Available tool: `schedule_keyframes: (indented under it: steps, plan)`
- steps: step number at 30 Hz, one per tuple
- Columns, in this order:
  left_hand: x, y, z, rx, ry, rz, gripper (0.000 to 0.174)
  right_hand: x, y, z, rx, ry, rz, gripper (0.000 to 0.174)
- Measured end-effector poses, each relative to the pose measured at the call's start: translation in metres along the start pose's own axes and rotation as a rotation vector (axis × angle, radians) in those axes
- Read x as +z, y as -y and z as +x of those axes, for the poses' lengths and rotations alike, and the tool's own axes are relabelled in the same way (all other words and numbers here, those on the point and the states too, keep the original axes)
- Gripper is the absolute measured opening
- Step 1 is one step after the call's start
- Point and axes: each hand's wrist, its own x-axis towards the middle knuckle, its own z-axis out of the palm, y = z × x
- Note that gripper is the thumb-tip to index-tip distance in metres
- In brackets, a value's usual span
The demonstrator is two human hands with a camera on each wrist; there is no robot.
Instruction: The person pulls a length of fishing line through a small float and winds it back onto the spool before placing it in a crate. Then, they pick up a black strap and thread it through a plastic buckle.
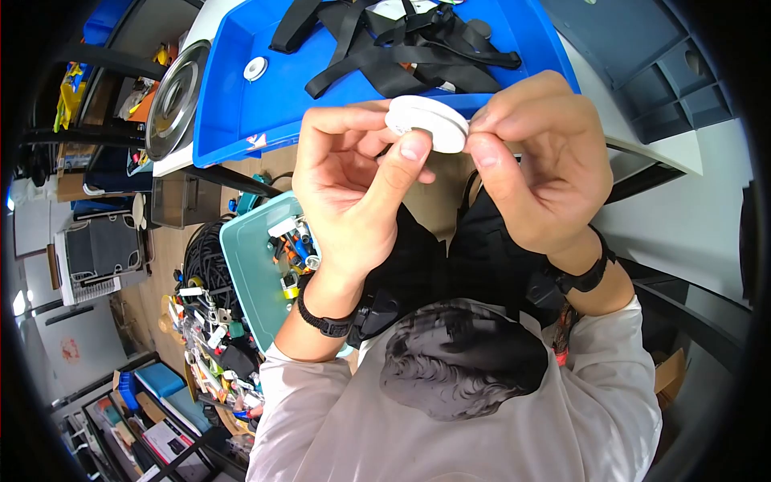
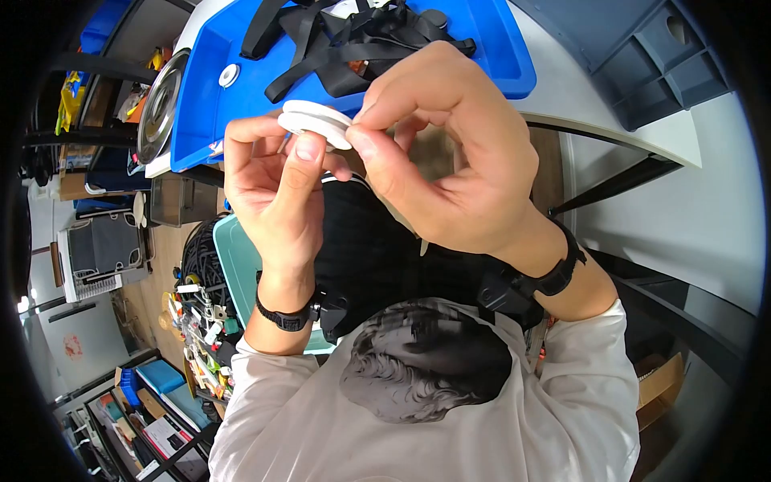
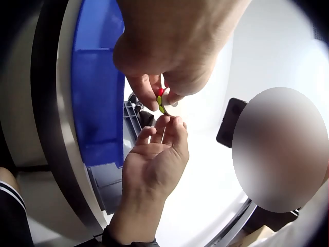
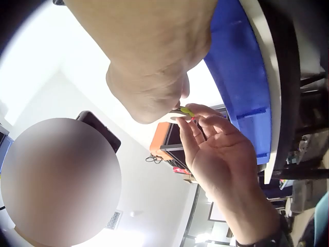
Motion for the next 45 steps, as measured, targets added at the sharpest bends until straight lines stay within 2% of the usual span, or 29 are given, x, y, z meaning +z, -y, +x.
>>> schedule_keyframes:
  steps: [9,11,22,24,28,30,33,34,37,41,43,45]
  plan:
    - [0.007,-0.002,0.0,-0.019,-0.027,-0.051,0.041,0.001,-0.003,0.001,-0.121,0.025,-0.157,0.029]
    - [0.006,-0.001,0.001,0.06,0.013,0.049,0.041,0.009,-0.004,0.002,-0.137,-0.165,-0.118,0.026]
    - [0.0,0.0,0.001,0.21,-0.003,0.126,0.039,0.01,-0.012,-0.003,-0.11,-0.176,0.013,0.03]
    - [0.002,-0.001,0.001,0.24,-0.001,0.11,0.04,0.012,-0.01,-0.005,-0.076,-0.163,0.107,0.035]
    - [0.0,-0.004,0.005,0.326,-0.022,0.154,0.037,0.009,0.003,-0.003,0.033,-0.115,0.093,0.045]
    - [-0.01,-0.013,0.006,0.353,0.124,0.393,0.032,0.008,0.01,-0.003,0.176,-0.113,0.098,0.044]
    - [-0.007,-0.025,0.001,0.338,0.213,0.464,0.034,-0.001,0.009,-0.008,0.216,-0.003,0.09,0.035]
    - [-0.006,-0.027,-0.001,0.342,0.211,0.46,0.034,-0.001,0.012,-0.009,0.214,-0.019,0.122,0.025]
    - [-0.001,-0.03,-0.005,0.316,0.218,0.459,0.031,0.003,0.022,-0.017,0.16,-0.069,0.074,0.027]
    - [0.01,-0.036,-0.017,0.299,0.196,0.411,0.018,0.009,0.032,-0.03,0.069,-0.136,0.062,0.026]
    - [0.015,-0.042,-0.029,0.155,0.144,0.373,0.016,0.011,0.037,-0.036,0.089,-0.262,0.29,0.029]
    - [0.017,-0.048,-0.035,0.137,0.137,0.385,0.015,0.007,0.037,-0.04,0.032,-0.281,0.237,0.033]
